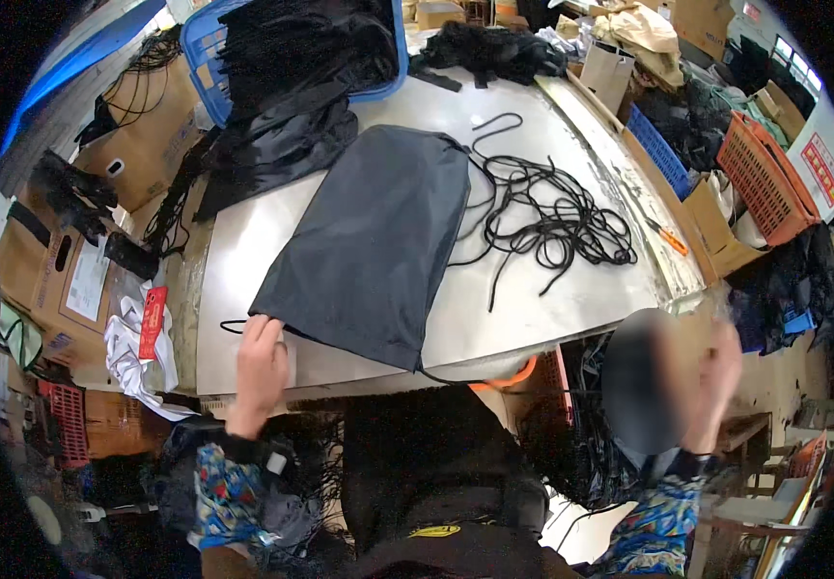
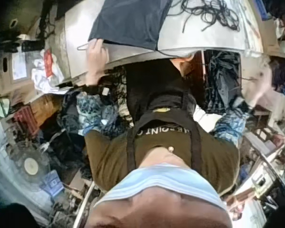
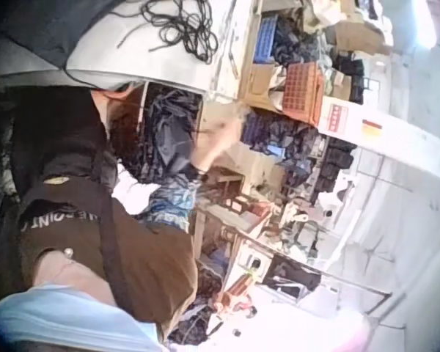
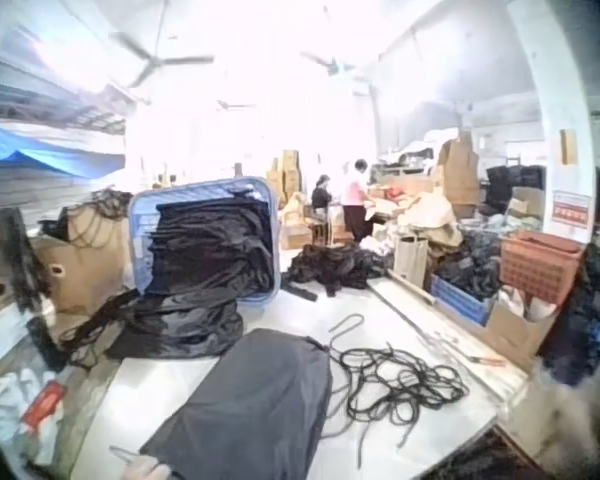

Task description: The person uses a metal tool to thread black drawstrings through the hems of black fabric bags. They pull the strings through, adjust the tension, and place the finished bags into a pile on the table. The process is repeated for multiple bags in a workshop setting.

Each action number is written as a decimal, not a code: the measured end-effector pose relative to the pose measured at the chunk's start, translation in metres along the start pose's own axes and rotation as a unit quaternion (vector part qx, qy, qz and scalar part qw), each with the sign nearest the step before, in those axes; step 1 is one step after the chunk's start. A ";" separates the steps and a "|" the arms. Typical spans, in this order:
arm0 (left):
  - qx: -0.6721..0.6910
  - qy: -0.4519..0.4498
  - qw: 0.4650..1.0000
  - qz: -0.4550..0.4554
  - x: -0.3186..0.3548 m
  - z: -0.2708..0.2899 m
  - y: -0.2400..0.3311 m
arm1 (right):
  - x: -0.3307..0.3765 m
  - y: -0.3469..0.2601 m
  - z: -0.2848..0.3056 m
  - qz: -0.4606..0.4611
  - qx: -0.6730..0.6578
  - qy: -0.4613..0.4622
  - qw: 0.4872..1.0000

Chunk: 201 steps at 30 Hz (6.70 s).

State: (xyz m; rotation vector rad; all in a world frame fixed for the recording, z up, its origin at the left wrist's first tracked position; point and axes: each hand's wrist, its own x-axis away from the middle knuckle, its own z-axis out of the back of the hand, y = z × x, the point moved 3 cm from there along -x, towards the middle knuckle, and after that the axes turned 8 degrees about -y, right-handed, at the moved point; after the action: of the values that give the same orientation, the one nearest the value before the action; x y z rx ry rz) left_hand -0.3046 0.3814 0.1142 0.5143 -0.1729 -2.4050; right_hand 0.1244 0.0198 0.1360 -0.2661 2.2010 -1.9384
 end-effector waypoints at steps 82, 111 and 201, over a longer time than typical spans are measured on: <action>0.772 0.013 0.622 0.132 -0.020 -0.044 0.111 | 0.151 0.030 -0.238 0.077 0.210 -0.594 0.773; 0.919 -0.066 0.270 0.280 -0.038 -0.097 0.091 | 0.070 -0.180 -0.156 0.577 0.219 -0.004 0.787; 0.604 -0.039 0.783 0.145 0.040 -0.003 0.136 | 0.170 0.003 -0.193 0.145 0.228 -0.616 0.739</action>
State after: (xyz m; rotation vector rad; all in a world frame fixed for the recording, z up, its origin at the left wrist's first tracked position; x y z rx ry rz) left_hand -0.2520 0.2514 0.1335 0.8310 -1.7470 -1.7227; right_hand -0.0909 0.1605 0.1523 -0.7730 0.8032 -1.3293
